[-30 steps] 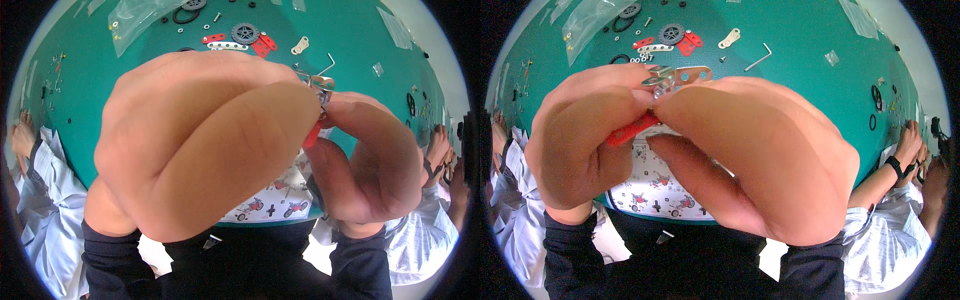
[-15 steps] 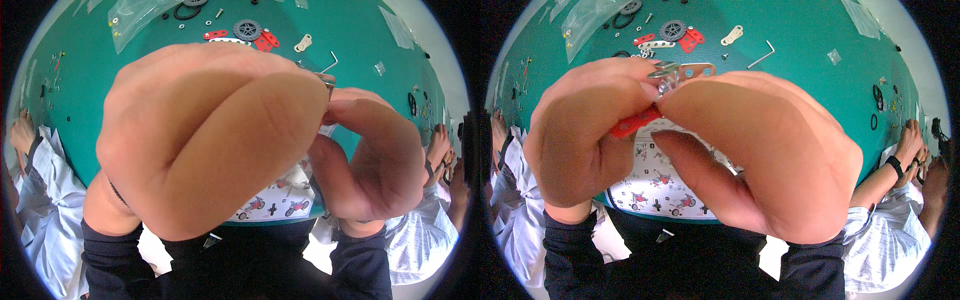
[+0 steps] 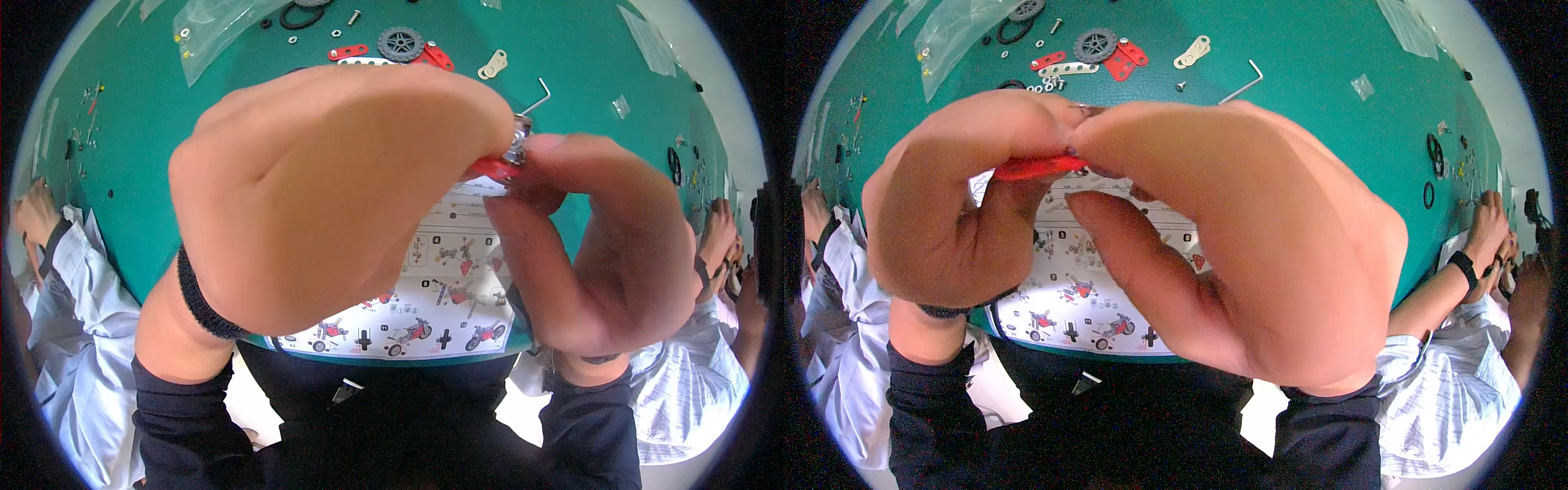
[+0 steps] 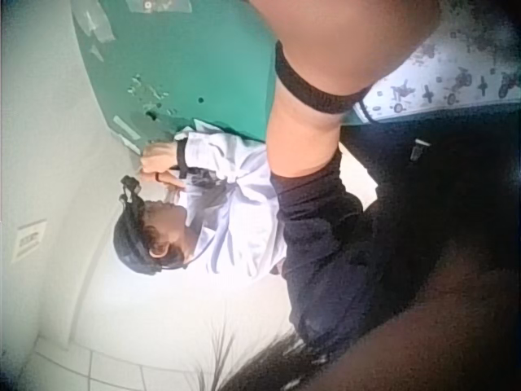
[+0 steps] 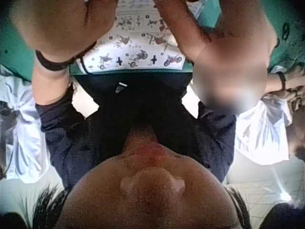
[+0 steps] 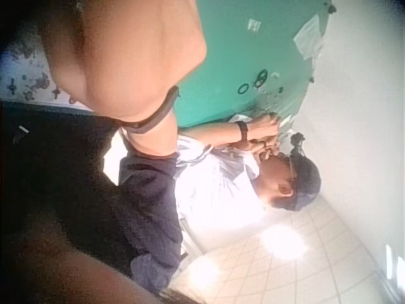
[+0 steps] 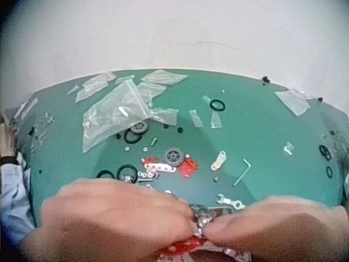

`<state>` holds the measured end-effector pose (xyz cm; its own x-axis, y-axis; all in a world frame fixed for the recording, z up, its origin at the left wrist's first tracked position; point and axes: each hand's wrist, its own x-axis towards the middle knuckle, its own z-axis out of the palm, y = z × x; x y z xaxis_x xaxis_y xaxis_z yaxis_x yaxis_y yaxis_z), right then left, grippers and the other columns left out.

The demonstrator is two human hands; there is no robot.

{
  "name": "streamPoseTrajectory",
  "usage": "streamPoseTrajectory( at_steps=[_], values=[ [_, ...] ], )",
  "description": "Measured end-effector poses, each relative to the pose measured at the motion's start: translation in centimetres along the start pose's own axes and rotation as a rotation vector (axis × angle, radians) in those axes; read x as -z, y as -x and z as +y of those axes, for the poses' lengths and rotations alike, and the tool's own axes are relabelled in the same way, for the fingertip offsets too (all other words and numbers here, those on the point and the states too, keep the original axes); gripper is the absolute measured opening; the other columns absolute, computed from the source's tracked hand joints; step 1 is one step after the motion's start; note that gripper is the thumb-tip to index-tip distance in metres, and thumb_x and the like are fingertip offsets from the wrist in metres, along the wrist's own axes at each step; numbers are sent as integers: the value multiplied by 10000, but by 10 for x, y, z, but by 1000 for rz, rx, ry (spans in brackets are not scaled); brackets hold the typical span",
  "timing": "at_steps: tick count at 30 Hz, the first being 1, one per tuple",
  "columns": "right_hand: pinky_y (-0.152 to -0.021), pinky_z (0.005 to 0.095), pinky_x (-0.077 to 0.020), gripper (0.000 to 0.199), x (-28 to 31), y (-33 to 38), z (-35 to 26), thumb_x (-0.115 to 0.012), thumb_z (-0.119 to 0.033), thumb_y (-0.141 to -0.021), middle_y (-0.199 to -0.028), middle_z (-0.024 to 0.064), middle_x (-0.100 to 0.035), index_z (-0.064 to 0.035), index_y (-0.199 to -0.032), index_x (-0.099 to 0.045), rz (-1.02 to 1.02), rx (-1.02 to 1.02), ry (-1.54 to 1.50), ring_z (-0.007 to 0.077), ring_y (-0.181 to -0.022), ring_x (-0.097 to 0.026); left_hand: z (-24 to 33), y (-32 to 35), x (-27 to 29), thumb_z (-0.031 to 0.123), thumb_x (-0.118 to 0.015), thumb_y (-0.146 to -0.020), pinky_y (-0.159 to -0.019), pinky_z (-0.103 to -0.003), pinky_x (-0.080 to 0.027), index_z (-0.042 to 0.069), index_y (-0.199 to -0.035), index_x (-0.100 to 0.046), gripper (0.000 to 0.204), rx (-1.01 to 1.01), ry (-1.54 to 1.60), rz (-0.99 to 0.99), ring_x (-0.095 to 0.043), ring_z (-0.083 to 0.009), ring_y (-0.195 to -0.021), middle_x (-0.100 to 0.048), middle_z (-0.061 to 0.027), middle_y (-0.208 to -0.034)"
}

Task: Assembling a small toy motorcycle model using parts, screws, and a wrench following printed instructions.

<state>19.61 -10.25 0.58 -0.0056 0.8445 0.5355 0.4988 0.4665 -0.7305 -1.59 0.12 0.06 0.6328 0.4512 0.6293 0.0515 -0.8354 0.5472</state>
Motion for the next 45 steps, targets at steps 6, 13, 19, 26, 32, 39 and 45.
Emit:
streamPoseTrajectory(
  at_steps=[6,13,19,26,32,39,45],
  values=[
    [-729,286,-539,349,-5,-14,-15,-736,167,-738,-1021,191,-703,109,-1069,-643,-118,73,177,204,-826,-688,5,-7,-2,-34,-653,-905,-772,-365,-587,-44,-996,-631,94,-27,-48,-53,-737,-291,-836,-725,-200,-898],
    [-825,313,-540,309,-2,-9,-13,-722,193,-752,-1024,194,-702,112,-1042,-651,-106,98,203,220,-905,-681,3,-3,-5,-24,-664,-904,-784,-363,-586,-44,-1002,-634,104,-62,-119,-30,-735,-288,-852,-723,-199,-911],
    [-866,315,-532,277,-2,-5,-18,-703,194,-769,-1020,197,-701,115,-1028,-650,-53,-61,247,225,-928,-677,6,-2,-2,2,-675,-916,-791,-364,-585,-48,-991,-637,98,-37,-139,-67,-733,-288,-858,-719,-197,-918],
    [-857,315,-537,260,-12,-17,-16,-696,188,-784,-1016,201,-700,121,-1030,-640,-91,-96,155,225,-920,-681,7,-7,3,-30,-683,-889,-786,-361,-581,-51,-989,-644,110,15,-162,-105,-727,-283,-848,-715,-187,-902],
    [-835,311,-546,264,-17,-14,-6,-702,174,-795,-1019,203,-699,121,-1045,-635,-47,61,157,223,-910,-688,4,-9,6,-48,-709,-839,-751,-308,-553,-46,-930,-661,103,52,-141,-101,-704,-246,-797,-713,-147,-886],
    [-707,256,-550,276,-14,-10,10,-683,133,-843,-961,183,-712,102,-1111,-626,32,-28,-200,192,-817,-700,5,-11,0,-39,-699,-859,-778,-277,-536,-48,-957,-660,106,120,-71,-114,-685,-196,-816,-704,-122,-900],
    [-566,174,-413,194,17,-22,-14,-613,-75,-977,-786,96,-687,39,-1124,-666,180,-403,207,86,-663,-606,-7,-9,-1,-51,-652,-919,-798,-219,-501,-43,-1070,-641,152,361,89,-40,-640,-104,-894,-675,-36,-968]
  ],
)
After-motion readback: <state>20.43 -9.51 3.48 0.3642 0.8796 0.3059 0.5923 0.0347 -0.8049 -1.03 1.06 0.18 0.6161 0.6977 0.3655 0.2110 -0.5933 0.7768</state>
